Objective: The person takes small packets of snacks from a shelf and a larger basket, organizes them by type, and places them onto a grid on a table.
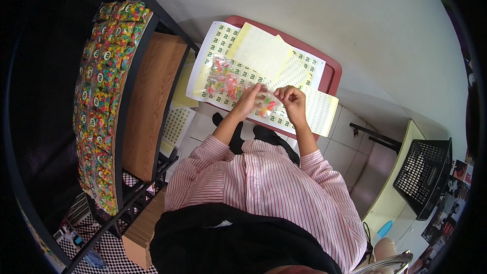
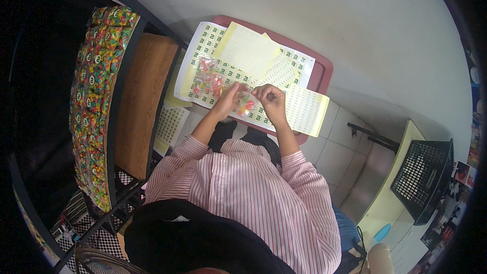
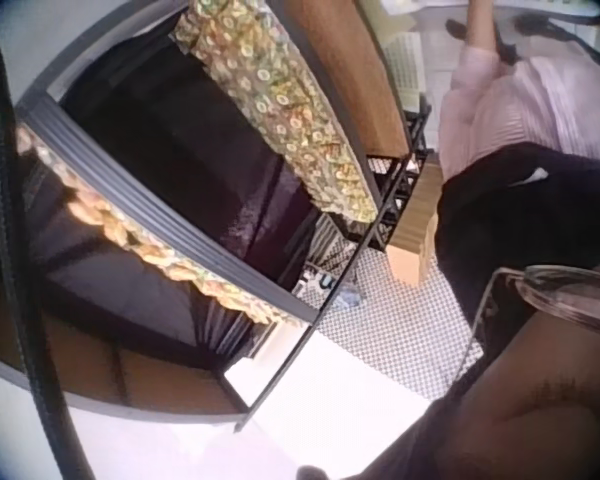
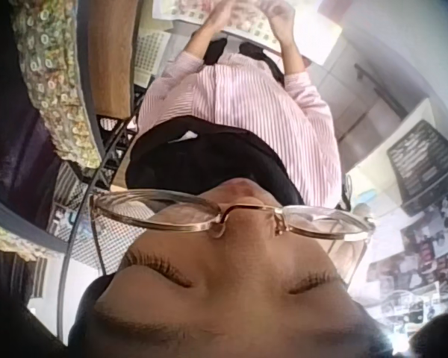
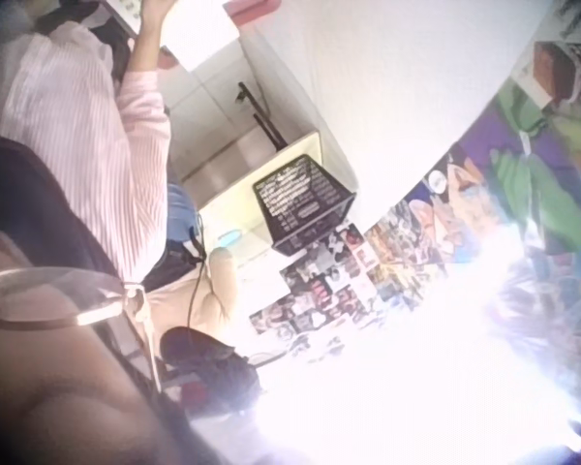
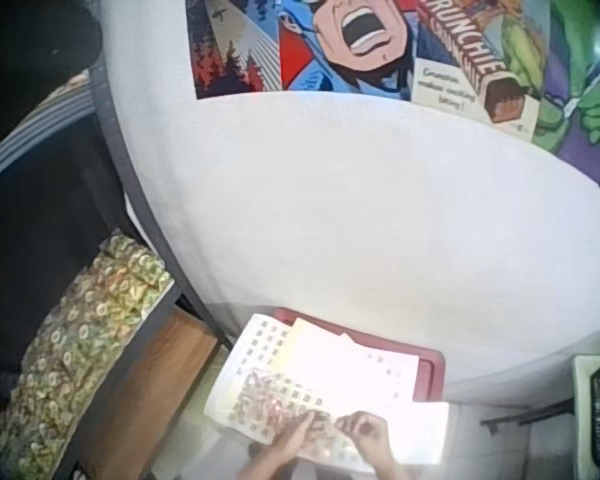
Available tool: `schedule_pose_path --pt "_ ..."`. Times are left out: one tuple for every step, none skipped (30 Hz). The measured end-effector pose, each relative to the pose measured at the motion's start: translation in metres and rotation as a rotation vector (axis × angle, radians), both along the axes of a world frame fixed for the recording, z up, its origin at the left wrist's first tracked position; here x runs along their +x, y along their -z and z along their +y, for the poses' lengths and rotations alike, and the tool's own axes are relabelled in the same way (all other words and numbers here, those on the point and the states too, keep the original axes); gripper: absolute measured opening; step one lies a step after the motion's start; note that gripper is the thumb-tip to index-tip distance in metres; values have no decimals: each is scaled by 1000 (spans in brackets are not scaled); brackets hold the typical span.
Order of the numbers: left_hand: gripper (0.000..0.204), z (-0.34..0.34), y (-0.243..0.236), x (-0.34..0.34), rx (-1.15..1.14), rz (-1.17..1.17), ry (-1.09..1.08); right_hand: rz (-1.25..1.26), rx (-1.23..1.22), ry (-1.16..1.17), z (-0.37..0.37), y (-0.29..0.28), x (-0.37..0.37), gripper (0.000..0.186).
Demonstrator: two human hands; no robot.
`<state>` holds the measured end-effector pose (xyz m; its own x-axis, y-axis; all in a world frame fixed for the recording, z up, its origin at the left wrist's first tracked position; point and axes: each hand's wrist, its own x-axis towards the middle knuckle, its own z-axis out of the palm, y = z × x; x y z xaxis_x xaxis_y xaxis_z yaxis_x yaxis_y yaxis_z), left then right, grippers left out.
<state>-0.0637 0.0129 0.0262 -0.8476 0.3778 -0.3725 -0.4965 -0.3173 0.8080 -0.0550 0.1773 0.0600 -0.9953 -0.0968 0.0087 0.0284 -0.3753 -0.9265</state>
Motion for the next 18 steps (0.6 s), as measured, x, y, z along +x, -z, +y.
schedule_pose_path --pt "32 1 -17 1 500 -421 153 13 13 -2 1 0 -1 24" --pt "25 5 -21 5 442 -380 209 -3 30 17 2 2 -1 23" --pt "25 11 -28 9 347 -303 212 -15 22 43 3 4 -2 23" --pt "26 18 -34 12 253 -226 213 -26 14 69 3 7 -4 23" --pt "26 23 -37 13 159 -148 215 -37 5 95 4 11 -5 22" --pt "26 27 -36 13 59 -83 199 -38 7 100 5 12 -5 20" --pt "25 29 -36 13 14 -44 198 -57 58 155 6 12 -5 19" --pt "25 29 -36 14 -30 -4 197 -77 109 210 6 13 -5 18" --pt "25 31 -39 15 -73 31 197 -101 161 266 8 13 -5 17" --pt "25 33 -36 16 -98 80 186 -110 190 316 17 27 -5 13" --pt "26 35 -34 18 -97 40 171 -106 397 384 28 40 1 11" --pt "26 37 -32 19 -96 2 155 -100 606 450 41 50 5 11" --pt "26 39 -34 20 -96 -35 136 -95 815 510 55 58 9 11" --pt "23 42 -36 23 -87 -42 93 100 980 607 71 65 16 11" --pt "22 40 -37 24 -120 -20 95 65 1072 656 84 67 24 12" --pt "20 38 -38 25 -152 4 105 14 1161 725 100 74 33 13" --pt "19 38 -41 26 -184 27 114 -39 1249 792 114 81 41 14" --pt "16 38 -44 28 -183 50 83 -99 1268 818 123 82 46 14"
